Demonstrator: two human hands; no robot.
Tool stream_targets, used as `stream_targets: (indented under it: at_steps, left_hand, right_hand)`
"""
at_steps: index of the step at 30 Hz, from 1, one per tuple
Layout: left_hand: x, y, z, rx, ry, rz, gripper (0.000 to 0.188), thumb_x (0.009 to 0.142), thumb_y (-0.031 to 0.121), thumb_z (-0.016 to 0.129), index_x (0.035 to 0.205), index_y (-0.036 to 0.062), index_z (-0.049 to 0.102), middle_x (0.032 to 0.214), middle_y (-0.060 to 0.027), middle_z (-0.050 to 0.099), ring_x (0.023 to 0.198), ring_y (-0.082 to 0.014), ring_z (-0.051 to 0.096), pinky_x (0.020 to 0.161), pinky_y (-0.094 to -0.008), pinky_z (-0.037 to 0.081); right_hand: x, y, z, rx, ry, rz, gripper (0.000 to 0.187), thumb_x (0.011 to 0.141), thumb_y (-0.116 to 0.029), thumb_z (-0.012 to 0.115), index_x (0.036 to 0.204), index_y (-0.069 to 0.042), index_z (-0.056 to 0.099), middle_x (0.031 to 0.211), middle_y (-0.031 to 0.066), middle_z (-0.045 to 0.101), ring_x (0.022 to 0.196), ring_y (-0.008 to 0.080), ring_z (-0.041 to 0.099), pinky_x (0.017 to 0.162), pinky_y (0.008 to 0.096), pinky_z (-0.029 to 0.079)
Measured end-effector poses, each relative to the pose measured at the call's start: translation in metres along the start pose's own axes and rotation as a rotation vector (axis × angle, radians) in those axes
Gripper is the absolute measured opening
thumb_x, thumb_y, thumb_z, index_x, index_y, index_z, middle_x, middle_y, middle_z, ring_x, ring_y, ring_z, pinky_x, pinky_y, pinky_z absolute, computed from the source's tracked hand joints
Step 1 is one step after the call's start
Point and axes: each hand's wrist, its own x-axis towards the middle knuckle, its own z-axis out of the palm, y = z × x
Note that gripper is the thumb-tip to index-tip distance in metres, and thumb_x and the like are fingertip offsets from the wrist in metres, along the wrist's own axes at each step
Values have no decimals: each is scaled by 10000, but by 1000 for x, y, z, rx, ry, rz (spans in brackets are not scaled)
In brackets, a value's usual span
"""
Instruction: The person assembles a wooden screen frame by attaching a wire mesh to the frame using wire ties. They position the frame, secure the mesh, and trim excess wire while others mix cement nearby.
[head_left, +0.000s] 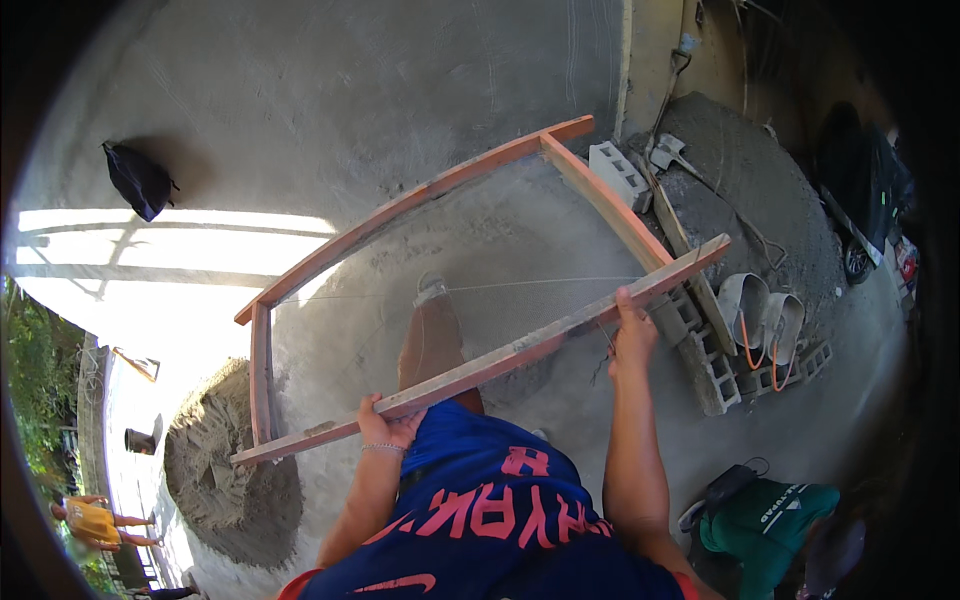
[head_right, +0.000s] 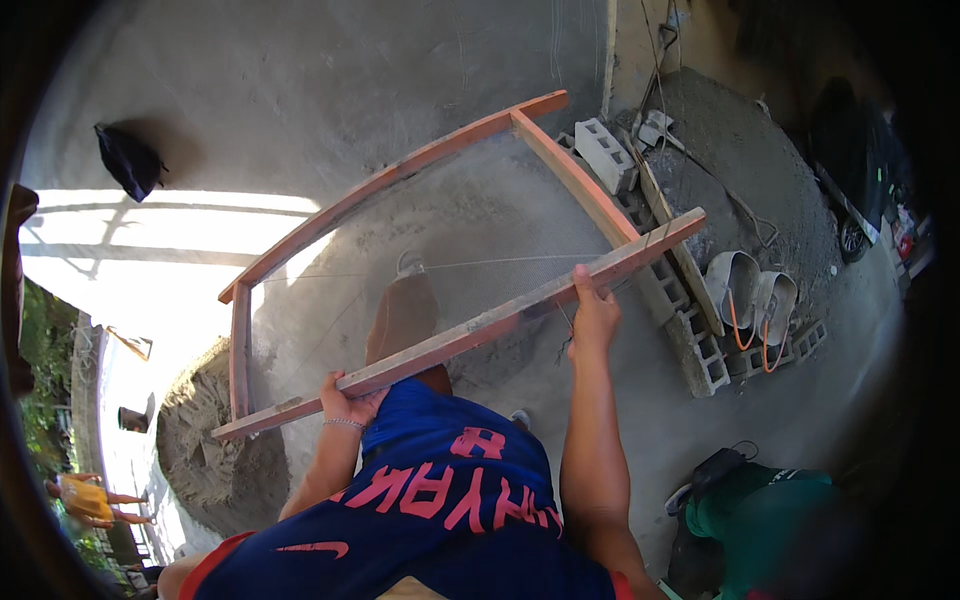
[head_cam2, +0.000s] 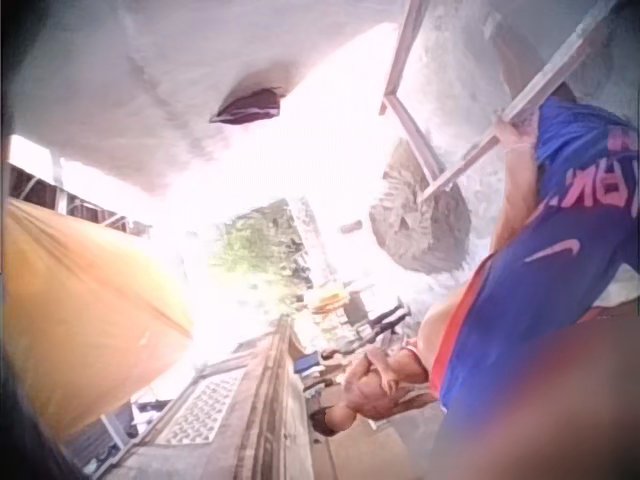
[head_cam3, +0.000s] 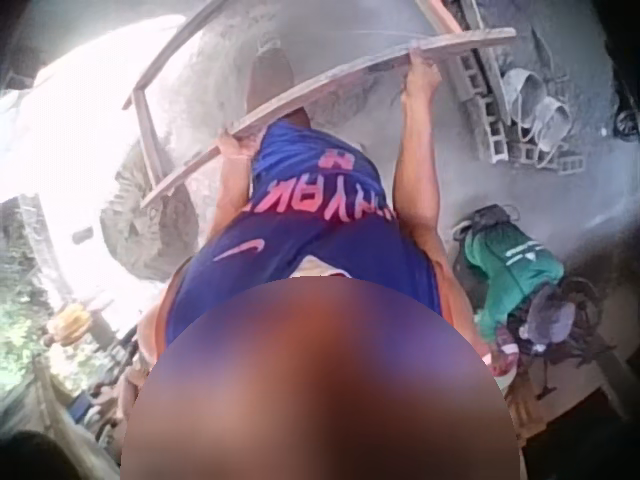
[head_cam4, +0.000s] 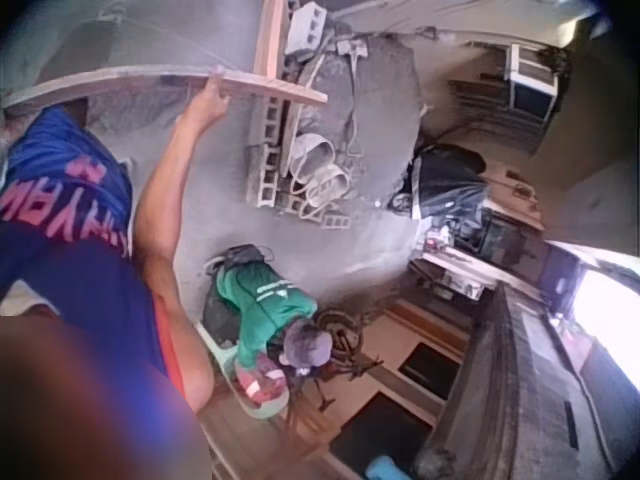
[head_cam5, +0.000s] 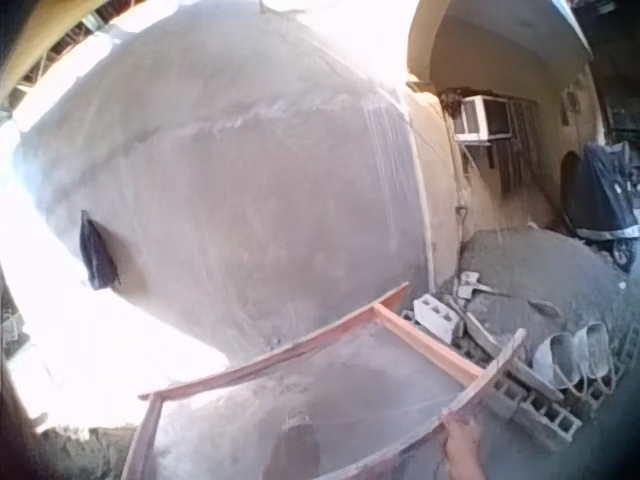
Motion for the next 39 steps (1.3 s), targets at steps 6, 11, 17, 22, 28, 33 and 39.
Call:
stream_targets:
  at_steps: [6,11,17,22,28,33,39]
  left_hand:
    - [24,29,28,155,157,-125,794,850,386,605,1464,-27,317,1452,-292,411,1330,-469,454,1098,-627,365]
    - [36,37,44,274,327,-122,807,849,435,613,1479,20,327,1464,-254,409,1323,-458,463,1090,-623,375]
    - [31,30,38,360,203,-83,771,849,477,563,1437,8,392,1415,-229,484,1291,-433,498,1076,-589,393]
    - [18,17,31,299,94,19,768,843,458,545,1436,-8,397,1409,-230,501,1278,-421,513,1072,-549,405]
    - [-3,6,28,139,86,82,699,839,446,579,1356,-9,459,1341,-218,557,1229,-402,554,1051,-554,429]
    - [-28,0,12,187,-1,53,773,844,435,575,1407,-62,394,1383,-260,506,1250,-421,542,1098,-532,400]
    - [-28,4,7,219,18,-14,769,858,426,576,1428,-52,380,1400,-258,496,1287,-401,517,1109,-524,395]
  right_hand:
    - [21,26,16,-37,90,113,453,777,-361,860,918,24,667,731,46,591,471,137,428,426,315,320]
    - [31,43,21,-82,140,212,415,768,-377,850,919,-18,706,840,62,668,593,156,531,450,314,326]
    - [31,44,19,-142,177,250,444,748,-399,858,925,-21,706,858,65,675,618,161,547,462,304,335]
    - [30,34,18,-82,114,143,541,732,-354,878,1030,38,655,831,89,649,517,143,473,457,321,352]
    - [21,27,1,59,76,-30,443,771,-311,847,1028,-2,660,921,63,642,730,137,581,554,272,385]
    - [11,32,-30,28,111,-76,379,802,-348,823,941,-51,633,776,-1,573,624,79,498,540,251,379]
    - [4,43,-35,-20,107,-60,369,821,-358,803,928,-60,614,743,-6,545,569,77,440,479,237,315]
